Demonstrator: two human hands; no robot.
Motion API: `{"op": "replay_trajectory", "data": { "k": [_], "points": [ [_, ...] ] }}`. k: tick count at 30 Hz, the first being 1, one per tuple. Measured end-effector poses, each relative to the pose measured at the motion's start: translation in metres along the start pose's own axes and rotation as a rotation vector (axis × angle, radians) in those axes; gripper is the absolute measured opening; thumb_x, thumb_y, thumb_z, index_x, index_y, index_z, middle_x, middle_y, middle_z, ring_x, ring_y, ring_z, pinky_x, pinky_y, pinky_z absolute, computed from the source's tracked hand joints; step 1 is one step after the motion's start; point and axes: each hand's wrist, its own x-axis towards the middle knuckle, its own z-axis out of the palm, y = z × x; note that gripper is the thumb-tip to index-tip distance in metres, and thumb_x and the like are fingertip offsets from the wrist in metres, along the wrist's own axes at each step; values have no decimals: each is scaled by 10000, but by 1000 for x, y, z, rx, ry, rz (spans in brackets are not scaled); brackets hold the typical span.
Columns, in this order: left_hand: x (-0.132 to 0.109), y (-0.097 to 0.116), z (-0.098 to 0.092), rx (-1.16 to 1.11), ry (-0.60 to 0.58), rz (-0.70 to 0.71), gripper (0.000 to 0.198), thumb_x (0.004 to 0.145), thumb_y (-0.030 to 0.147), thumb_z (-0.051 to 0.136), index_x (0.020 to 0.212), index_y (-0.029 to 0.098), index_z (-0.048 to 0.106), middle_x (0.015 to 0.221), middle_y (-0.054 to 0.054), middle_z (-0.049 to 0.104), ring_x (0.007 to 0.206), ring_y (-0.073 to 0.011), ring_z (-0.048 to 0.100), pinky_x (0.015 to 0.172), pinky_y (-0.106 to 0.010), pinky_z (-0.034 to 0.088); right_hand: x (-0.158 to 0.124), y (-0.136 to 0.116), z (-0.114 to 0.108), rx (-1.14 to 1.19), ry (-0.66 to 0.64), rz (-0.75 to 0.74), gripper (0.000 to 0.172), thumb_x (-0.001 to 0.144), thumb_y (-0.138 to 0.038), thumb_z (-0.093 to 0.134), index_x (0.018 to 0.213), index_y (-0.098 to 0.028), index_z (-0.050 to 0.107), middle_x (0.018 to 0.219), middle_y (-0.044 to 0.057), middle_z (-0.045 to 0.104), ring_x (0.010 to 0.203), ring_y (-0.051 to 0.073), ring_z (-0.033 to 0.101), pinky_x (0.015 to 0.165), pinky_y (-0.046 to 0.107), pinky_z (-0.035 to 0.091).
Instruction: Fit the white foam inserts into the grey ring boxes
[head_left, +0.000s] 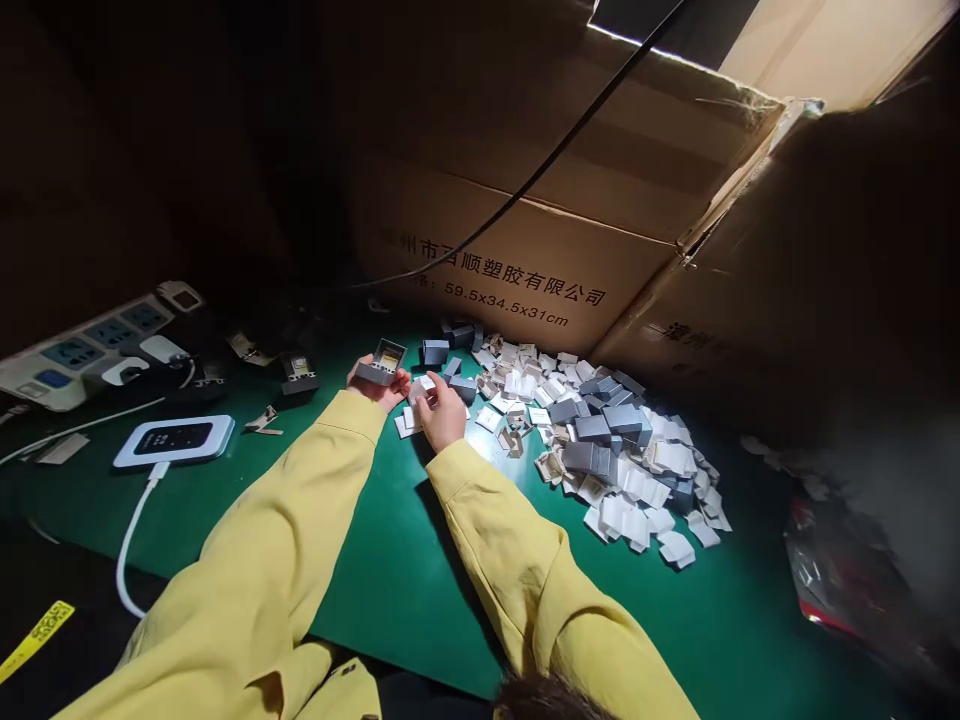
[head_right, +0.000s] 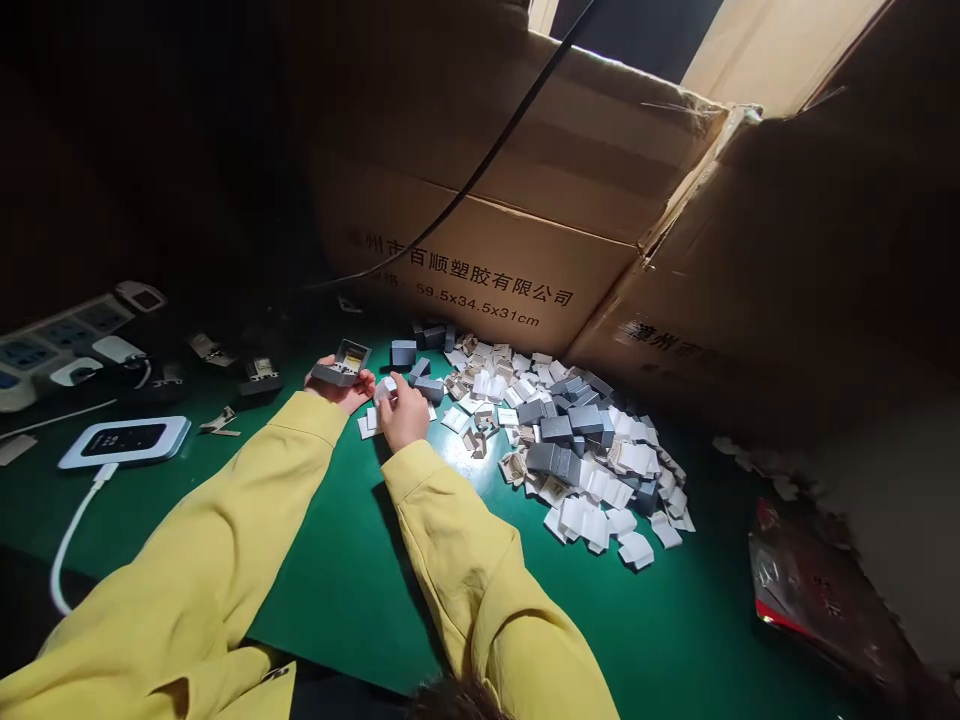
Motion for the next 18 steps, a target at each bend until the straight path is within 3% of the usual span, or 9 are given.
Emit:
{"op": "replay_trajectory", "data": {
  "k": [5,7,10,13,18],
  "points": [
    [-15,-6,5,-15,-69,-10,411,840,457,284,773,131,524,603,-83,511,647,-198,540,555,-317,462,-5,13,-4,76,49,86,140,814,-250,499,868,-203,620,811,43,651,824,184,571,773,301,445],
    [-22,-5,9,-13,-108,0,418,858,443,265,804,128,534,619,-80,520,651,-193,546,564,-311,469,-8,17,-9,98,77,83,152,820,-253,477,870,-200,611,843,49,652,841,181,570,763,295,453],
    [-31,-9,18,-1,-171,21,446,879,434,224,850,127,545,647,-78,539,631,-181,550,525,-282,458,-14,21,-22,211,229,57,208,845,-284,416,910,-186,587,902,70,632,847,170,565,741,280,464],
    [-37,-29,26,47,-233,-19,451,879,433,241,864,118,563,698,-99,582,575,-171,550,451,-262,424,-23,26,-36,326,359,53,242,854,-351,386,876,-189,566,859,66,605,791,161,562,692,276,469],
    [-38,-81,25,166,-243,-124,332,853,376,417,953,114,594,817,-130,646,557,-180,590,428,-271,449,-47,48,-58,582,357,258,315,750,-431,546,958,-198,508,751,19,592,644,139,562,553,252,455]
  ]
}}
